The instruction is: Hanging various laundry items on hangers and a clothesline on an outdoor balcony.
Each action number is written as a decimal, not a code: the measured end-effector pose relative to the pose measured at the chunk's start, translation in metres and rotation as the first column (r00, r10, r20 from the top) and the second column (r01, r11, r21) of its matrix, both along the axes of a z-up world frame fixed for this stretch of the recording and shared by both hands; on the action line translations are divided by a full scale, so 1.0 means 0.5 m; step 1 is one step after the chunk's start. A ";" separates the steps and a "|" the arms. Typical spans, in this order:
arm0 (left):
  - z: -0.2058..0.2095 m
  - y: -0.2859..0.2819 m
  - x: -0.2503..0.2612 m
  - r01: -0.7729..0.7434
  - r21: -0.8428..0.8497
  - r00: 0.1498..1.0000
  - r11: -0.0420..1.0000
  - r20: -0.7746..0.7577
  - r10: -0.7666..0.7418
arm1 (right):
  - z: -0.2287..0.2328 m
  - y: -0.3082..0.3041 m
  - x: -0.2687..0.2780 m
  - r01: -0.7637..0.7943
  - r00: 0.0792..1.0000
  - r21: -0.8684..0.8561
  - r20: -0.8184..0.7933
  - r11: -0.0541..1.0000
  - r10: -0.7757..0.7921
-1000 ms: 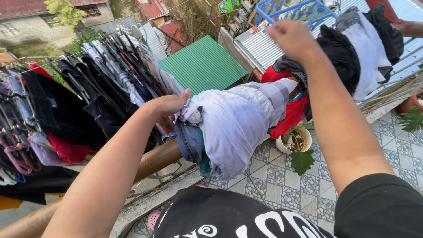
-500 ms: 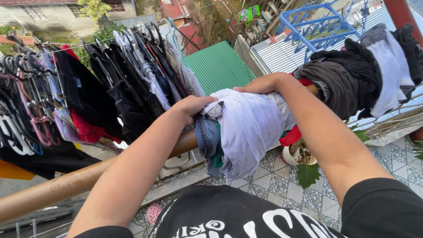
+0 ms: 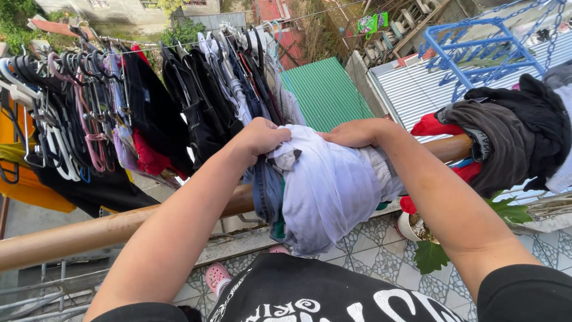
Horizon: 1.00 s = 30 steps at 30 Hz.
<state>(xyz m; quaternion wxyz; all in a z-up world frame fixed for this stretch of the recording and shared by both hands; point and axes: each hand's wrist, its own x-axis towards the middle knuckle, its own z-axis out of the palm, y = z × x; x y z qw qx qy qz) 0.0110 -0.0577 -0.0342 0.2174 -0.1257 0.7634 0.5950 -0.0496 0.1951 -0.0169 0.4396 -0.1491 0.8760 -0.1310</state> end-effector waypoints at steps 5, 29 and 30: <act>0.008 -0.081 0.027 -0.007 0.007 1.000 1.000 -0.024 0.007 | 0.017 -0.074 0.028 -0.124 0.992 -0.014 -0.019 0.992 0.124; -0.043 -0.224 0.050 -0.034 0.167 0.951 0.985 0.307 -0.019 | 0.078 -0.327 0.077 -0.389 0.838 0.085 -0.382 0.917 0.390; -0.058 -0.232 0.045 -0.014 0.142 0.954 0.990 0.299 -0.029 | 0.076 -0.332 0.070 -0.440 0.812 0.065 -0.396 0.895 0.428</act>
